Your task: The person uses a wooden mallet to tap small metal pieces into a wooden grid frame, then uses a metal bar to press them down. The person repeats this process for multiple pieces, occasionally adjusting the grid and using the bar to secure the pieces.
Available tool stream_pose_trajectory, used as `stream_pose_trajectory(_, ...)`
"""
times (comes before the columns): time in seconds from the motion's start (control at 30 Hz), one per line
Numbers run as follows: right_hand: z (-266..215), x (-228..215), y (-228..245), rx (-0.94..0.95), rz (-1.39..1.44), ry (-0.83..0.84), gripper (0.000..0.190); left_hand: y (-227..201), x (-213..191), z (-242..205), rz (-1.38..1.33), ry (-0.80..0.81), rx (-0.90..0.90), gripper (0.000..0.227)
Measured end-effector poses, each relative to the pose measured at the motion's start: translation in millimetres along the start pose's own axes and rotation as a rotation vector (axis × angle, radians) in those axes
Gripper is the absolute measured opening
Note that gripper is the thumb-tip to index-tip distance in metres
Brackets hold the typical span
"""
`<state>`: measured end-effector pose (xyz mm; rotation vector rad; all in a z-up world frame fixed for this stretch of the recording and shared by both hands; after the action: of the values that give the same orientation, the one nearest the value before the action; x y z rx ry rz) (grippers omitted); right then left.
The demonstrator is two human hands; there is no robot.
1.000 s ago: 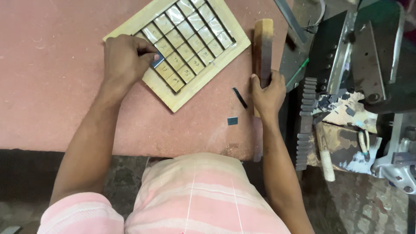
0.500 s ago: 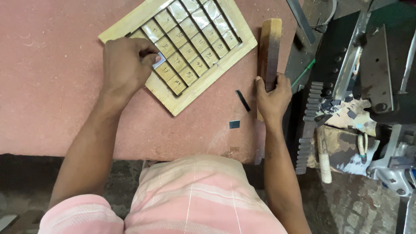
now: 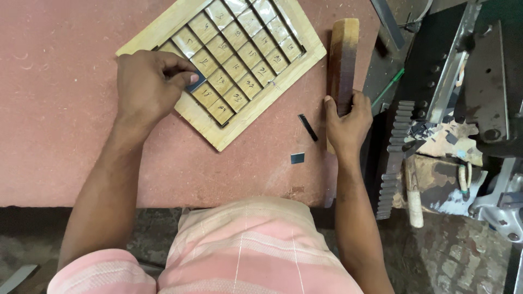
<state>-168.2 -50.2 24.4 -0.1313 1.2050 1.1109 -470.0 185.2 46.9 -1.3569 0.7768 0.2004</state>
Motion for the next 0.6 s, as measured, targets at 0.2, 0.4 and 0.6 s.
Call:
stream_pose_trajectory(0.2, 1, 0, 2, 0.039, 0.001, 0.036, 0.034, -7, -1, 2, 0.017, 0.033, -0.094, 0.014)
stream_pose_trajectory(0.4, 2, 0, 1, 0.003, -0.014, 0.028, 0.035, -21, 7, -15, -0.035, 0.116, -0.1, 0.014)
stream_pose_trajectory(0.6, 1, 1, -1, -0.022, 0.001, 0.023, 0.035, -20, 10, -17, -0.021, 0.125, -0.145, 0.014)
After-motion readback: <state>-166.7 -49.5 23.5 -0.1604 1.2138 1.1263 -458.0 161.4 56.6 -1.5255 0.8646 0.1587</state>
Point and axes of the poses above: each hand's wrist, its own z-axis towards the middle knuckle, its own x-axis out of the palm, y = z × x, the point moved 1 cm from there along z, towards the middle knuckle, and after that the axes turned 12 degrees about -y, right-handed, at the moved point
